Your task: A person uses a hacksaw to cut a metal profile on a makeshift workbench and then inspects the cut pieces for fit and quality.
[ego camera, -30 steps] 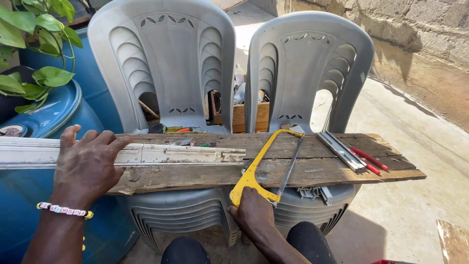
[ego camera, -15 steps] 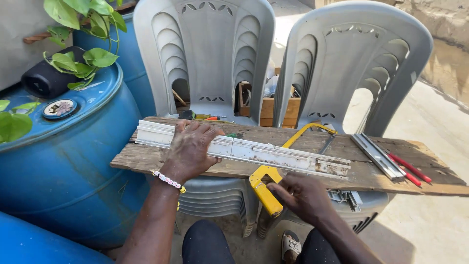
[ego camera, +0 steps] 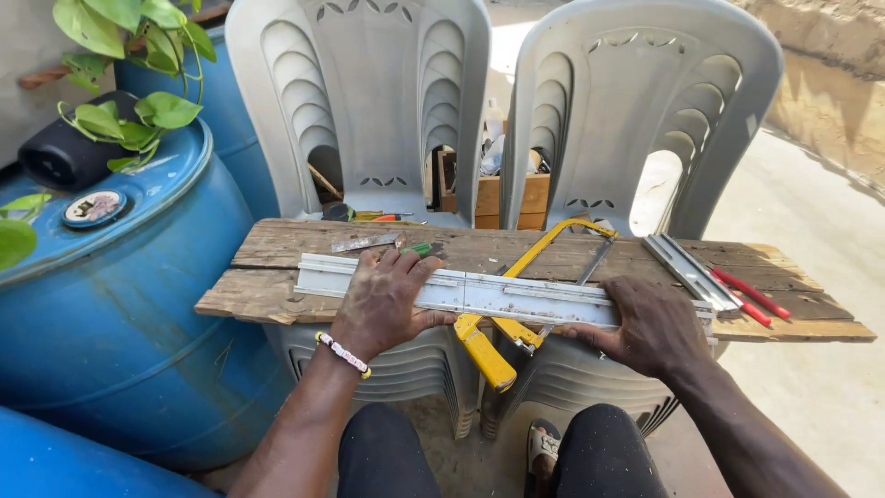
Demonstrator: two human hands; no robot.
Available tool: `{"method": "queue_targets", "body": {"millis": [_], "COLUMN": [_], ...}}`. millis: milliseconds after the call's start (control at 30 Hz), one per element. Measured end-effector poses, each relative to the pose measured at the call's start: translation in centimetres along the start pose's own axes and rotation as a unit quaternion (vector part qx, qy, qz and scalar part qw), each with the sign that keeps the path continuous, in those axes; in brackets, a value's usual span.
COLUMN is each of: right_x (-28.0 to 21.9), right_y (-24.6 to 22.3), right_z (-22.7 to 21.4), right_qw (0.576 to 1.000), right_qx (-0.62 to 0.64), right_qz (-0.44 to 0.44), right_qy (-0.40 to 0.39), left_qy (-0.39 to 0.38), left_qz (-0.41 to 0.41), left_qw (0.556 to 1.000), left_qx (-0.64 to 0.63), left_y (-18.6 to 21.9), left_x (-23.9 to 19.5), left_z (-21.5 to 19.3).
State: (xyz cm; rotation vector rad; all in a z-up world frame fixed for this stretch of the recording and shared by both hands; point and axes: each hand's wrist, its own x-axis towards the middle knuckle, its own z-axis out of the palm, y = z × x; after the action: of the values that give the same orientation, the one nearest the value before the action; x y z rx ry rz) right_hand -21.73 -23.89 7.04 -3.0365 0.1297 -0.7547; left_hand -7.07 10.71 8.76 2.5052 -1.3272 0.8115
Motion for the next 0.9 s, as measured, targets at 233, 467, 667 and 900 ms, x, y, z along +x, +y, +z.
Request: {"method": "queue_targets", "body": {"millis": [233, 467, 667, 900], "right_x": [-1.0, -1.2, -1.3, 1.0], "right_y": [-0.7, -1.7, -1.9, 0.4], "right_z": [0.1, 1.5, 2.3, 2.6], "right_qw": [0.999, 0.994, 0.995, 0.999], "right_qx": [-0.043, -0.100, -0.093, -0.031], "right_qz": [0.005, 0.004, 0.008, 0.003], "right_qy": [-0.027, -0.050, -0.047, -0.034], "left_qy": [0.028, 0.048, 0.008, 0.098], "left_qz": [-0.007, -0.006, -0.022, -0.003], "left_qw": [0.996, 0.994, 0.996, 0.990], "left_qx": [0.087, 0.098, 0.084, 0.102], "left_y": [-0.2, -1.4, -1.6, -1.1], "left_x": [-1.4, -2.4, -2.8, -1.8], "left_z": [1.5, 3.6, 4.1, 2.5]}}
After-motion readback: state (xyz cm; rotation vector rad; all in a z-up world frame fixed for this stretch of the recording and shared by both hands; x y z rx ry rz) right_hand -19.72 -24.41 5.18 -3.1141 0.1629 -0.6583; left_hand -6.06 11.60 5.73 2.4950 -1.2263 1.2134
